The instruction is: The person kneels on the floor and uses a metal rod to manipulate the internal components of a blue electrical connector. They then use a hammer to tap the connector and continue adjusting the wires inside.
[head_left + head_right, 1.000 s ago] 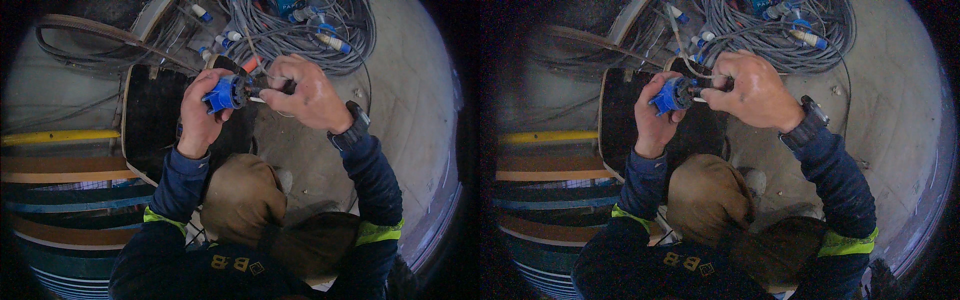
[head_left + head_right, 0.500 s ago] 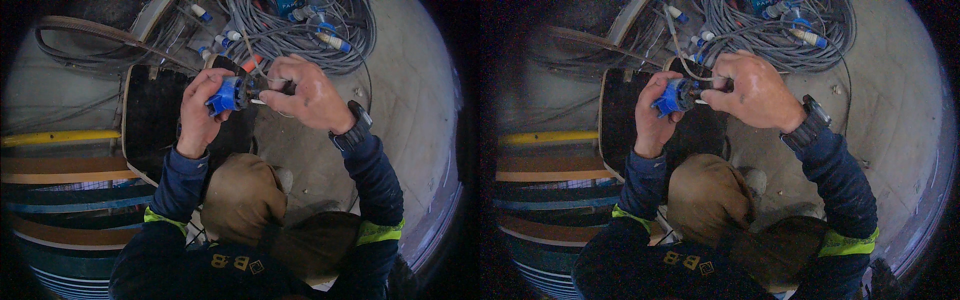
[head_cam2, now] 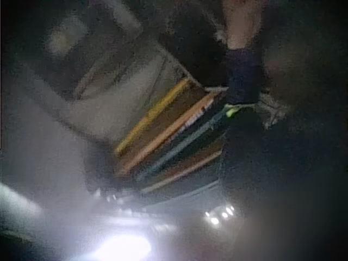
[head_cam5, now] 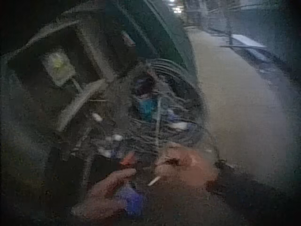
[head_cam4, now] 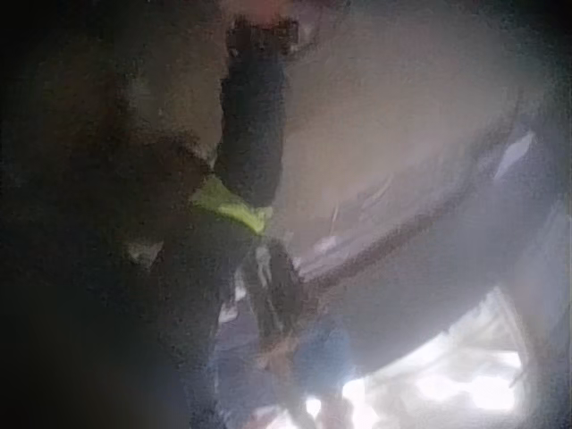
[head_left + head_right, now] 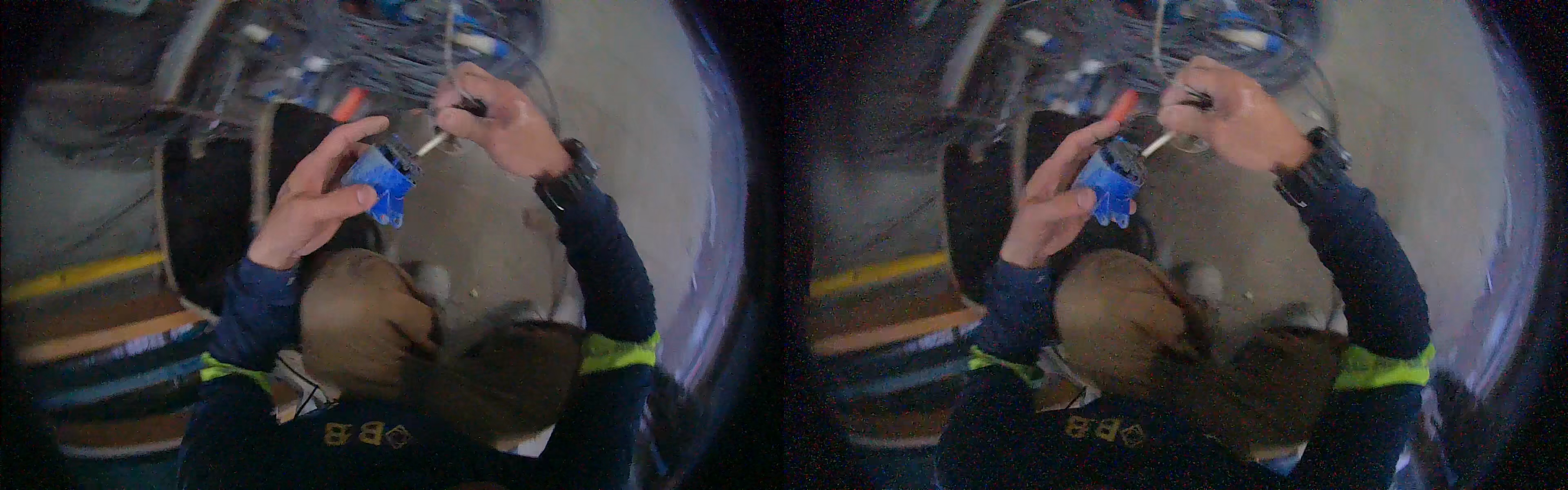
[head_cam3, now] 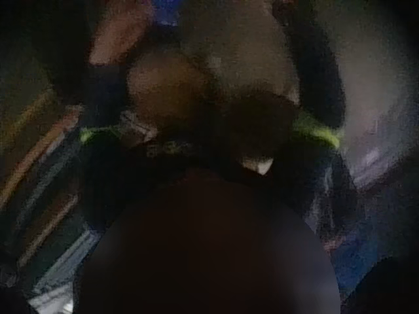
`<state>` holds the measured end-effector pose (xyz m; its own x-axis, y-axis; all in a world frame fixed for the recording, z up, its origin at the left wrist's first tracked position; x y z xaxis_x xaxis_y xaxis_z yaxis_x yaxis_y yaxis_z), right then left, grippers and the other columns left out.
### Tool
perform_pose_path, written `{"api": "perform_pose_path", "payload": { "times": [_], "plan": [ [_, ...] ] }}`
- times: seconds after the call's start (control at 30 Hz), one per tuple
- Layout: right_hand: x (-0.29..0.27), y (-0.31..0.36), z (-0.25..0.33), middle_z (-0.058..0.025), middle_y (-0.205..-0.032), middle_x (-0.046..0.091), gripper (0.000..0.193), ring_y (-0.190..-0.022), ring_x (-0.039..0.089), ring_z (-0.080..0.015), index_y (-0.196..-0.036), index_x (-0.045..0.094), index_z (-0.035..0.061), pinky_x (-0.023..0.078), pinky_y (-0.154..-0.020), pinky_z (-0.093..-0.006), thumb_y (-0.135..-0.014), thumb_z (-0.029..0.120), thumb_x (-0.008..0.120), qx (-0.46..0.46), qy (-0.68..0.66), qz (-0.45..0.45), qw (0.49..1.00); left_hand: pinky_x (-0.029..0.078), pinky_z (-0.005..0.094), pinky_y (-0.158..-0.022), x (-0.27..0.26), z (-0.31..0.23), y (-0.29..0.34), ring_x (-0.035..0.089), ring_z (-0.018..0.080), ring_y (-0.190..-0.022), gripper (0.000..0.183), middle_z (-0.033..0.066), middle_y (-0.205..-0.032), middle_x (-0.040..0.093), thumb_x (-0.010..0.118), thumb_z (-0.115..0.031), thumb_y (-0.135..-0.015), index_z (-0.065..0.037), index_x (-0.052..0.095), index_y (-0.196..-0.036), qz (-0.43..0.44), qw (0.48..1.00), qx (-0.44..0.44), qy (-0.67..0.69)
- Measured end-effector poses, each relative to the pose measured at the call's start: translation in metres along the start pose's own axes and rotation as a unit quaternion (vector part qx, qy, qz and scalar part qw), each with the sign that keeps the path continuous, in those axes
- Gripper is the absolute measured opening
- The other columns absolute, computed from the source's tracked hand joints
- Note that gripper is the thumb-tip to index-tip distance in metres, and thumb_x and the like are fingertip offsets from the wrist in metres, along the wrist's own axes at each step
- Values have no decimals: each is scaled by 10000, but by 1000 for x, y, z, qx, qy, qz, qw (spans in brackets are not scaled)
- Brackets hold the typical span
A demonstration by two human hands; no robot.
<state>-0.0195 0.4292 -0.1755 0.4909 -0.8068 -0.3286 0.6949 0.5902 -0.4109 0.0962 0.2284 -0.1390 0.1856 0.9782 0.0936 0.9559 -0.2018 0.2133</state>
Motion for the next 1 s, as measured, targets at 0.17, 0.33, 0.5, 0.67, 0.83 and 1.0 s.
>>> {"api": "perform_pose_path", "payload": {
  "times": [0.17,0.33,0.5,0.67,0.83,1.0],
  "plan": [
    [-54,120,-49,-78,-1021,655,288,-904,612,-194,-1099,631,23,480,-811,-335,-967,275,584,224,-58,-156,960,444,348,-953,68,56,-53,541,187,-1089,671,73,-1164,563,760,-142,-752,-33,465,-1345,198,953,-135,-185],
    [-99,316,-69,-128,-1018,690,349,-960,645,-192,-1153,657,28,488,-843,-319,-1008,298,491,437,213,-322,812,507,371,-728,122,159,-90,615,239,-913,699,168,-1060,595,785,-210,-706,-62,404,-1273,266,897,-161,-315],
    [-60,461,-96,-154,-924,688,256,-877,644,-296,-1046,717,81,488,-804,-389,-949,251,553,514,437,-375,636,513,415,-741,111,239,-127,631,344,-924,693,218,-1070,593,773,-204,-706,-71,390,-1268,315,828,-172,-432],
    [-37,513,-122,-171,-1026,655,321,-964,599,-351,-1162,670,128,480,-836,-430,-894,302,636,543,545,-361,527,501,410,-836,79,292,-132,630,350,-998,585,199,-1153,603,728,-168,-773,-82,434,-1271,324,816,-43,-477],
    [-14,497,-123,-190,-1108,578,478,-995,565,-389,-1238,584,96,469,-833,-473,-821,284,719,492,504,-245,666,478,435,-912,60,273,-181,604,342,-1052,283,125,-1156,599,664,-143,-838,-80,591,-1104,381,754,-25,-534],
    [-11,474,-139,-190,-1111,571,493,-1012,559,-390,-1248,559,93,466,-837,-473,-824,280,725,535,439,-209,691,455,450,-895,70,249,-181,596,319,-986,179,118,-1035,586,640,-198,-873,-120,623,-1033,387,622,292,-615]
  ]
}}
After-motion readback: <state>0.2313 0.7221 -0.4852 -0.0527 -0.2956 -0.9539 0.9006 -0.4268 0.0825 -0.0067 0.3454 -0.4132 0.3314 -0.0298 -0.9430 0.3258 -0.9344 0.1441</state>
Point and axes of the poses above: each hand's wrist, its own y-axis away from the middle knuckle, its own x-axis out of the palm, z = x × y, the point moved 3 cm from there along -y, towards the middle knuckle
